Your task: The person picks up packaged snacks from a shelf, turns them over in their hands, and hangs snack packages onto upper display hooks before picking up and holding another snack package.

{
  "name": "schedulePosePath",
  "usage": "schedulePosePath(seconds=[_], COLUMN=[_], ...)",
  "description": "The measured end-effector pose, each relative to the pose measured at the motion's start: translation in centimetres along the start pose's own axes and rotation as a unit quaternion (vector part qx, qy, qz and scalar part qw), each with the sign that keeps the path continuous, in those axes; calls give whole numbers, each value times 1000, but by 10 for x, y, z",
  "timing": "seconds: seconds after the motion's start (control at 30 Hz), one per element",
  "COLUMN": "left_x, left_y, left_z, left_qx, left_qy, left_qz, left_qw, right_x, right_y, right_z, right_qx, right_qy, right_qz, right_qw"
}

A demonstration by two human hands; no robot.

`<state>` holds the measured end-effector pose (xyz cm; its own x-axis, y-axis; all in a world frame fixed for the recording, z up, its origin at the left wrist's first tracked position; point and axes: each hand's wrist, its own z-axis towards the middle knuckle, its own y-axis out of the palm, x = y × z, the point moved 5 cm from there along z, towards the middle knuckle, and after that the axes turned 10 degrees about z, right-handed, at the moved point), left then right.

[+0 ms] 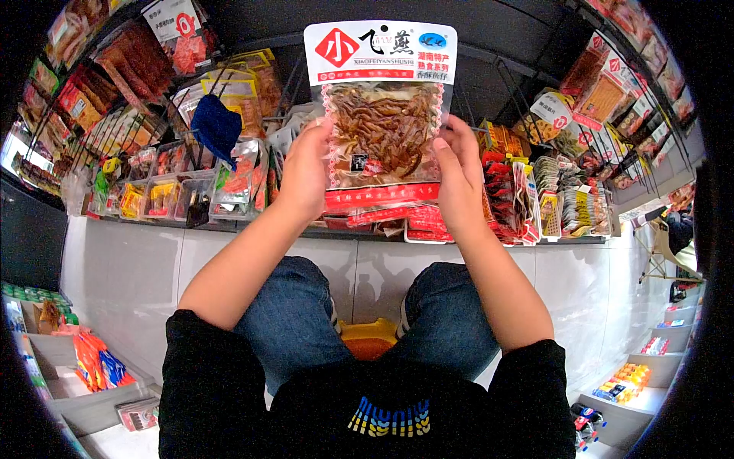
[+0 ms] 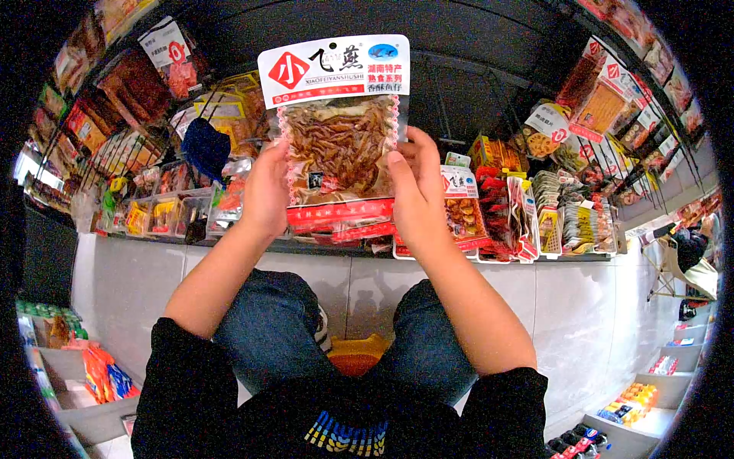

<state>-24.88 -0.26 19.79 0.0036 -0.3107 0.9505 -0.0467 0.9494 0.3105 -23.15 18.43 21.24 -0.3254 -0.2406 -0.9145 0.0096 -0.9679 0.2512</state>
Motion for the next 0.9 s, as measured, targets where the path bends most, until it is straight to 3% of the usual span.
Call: schedulePosePath(seconds=[0.27, 0.43, 0.53, 0.63, 0.67, 0.73, 0.9], left_x=[3, 0, -2, -2, 1, -1, 16], left_y=[4, 3, -4, 0, 3, 3, 20], left_z=[-3, -2, 0, -3, -5, -7, -10], left_qx=[-16, -37, -5, -5, -14, 23, -32], left_qy=[-25, -28, -19, -58, -47, -87, 6], left_qz=[-19, -41, -2, 26, 23, 30, 35], left_qw=[999, 998, 1000, 998, 999, 995, 999], right_x=[15, 15, 13, 13, 8, 7, 1], right_y=[4, 5, 6, 1, 4, 5, 1], right_z=[-3, -3, -3, -1, -3, -2, -2], right_qx=[-34, -25, -18, -27, -12, -32, -33], right_qy=[65, 59, 10, 20, 72, 24, 3], right_qz=[19, 25, 30, -22, 25, 70, 74], right_qw=[997, 998, 999, 999, 997, 997, 997])
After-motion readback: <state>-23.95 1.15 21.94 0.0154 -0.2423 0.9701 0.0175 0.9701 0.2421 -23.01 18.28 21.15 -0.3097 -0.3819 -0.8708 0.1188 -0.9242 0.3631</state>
